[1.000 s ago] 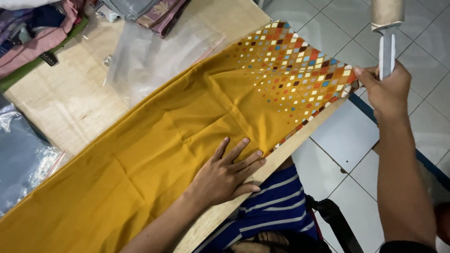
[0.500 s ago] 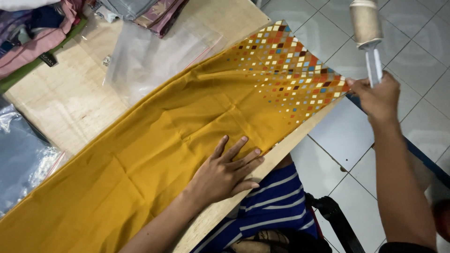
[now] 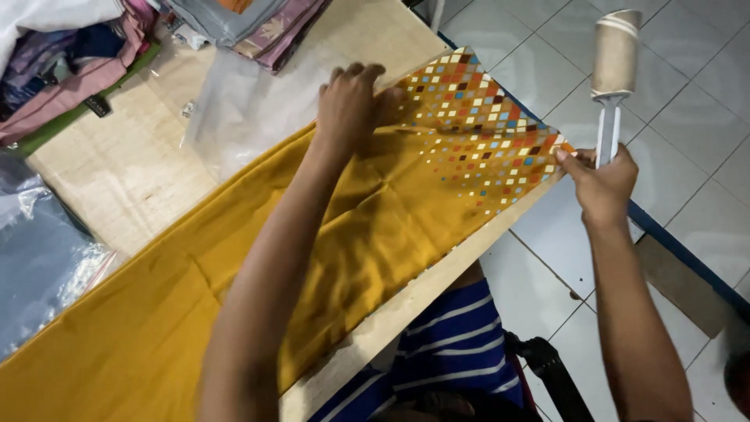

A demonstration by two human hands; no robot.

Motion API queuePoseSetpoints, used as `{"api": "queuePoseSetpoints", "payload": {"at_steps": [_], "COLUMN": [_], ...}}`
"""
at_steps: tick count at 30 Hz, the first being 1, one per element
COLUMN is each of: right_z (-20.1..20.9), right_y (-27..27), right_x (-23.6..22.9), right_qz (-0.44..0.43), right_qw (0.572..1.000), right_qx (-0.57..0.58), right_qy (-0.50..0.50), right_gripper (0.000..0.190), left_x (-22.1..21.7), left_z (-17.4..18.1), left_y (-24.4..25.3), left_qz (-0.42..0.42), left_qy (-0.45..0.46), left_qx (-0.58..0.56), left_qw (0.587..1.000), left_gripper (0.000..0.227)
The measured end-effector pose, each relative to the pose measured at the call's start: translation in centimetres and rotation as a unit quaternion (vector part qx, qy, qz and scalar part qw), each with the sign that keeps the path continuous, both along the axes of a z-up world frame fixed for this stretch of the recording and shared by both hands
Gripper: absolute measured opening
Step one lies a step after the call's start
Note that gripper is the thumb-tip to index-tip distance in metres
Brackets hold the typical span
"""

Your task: The person is using a lint roller to clean a piece of yellow fabric on a table.

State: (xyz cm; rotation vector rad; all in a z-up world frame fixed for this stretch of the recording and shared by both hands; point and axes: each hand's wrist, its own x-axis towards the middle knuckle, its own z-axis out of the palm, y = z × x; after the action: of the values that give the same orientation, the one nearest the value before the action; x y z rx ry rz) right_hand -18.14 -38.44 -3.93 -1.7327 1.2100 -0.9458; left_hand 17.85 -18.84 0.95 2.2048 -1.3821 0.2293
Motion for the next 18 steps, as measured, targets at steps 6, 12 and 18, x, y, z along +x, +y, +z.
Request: {"api": "queuePoseSetpoints", "payload": {"at_steps": [6, 12, 18], "right_z": [0.4, 2.2, 2.3], "right_y": [1.2, 2.7, 3.5], "right_x": [0.3, 0.8, 0.8], "right_qz": [-0.022, -0.030, -0.030], "right_qw": [0.996, 0.995, 0.995], "right_qx": [0.046, 0.069, 0.058], "right_qy": [-0.072, -0.061, -0.071], "right_gripper": [0.034, 0.038, 0.037], "left_x": [3.5, 5.1, 2.6], "left_z": [-3.7, -6.7, -5.6], "left_y": [-6.7, -7.5, -7.9], "left_qz": [0.023, 0.029, 0.021], "left_qy": [0.077, -0.043, -0.103], "left_qx": [0.113, 0.042, 0.059], "left_qw": [0.990, 0.998, 0.993], "left_gripper": [0.011, 0.010, 0.041]}}
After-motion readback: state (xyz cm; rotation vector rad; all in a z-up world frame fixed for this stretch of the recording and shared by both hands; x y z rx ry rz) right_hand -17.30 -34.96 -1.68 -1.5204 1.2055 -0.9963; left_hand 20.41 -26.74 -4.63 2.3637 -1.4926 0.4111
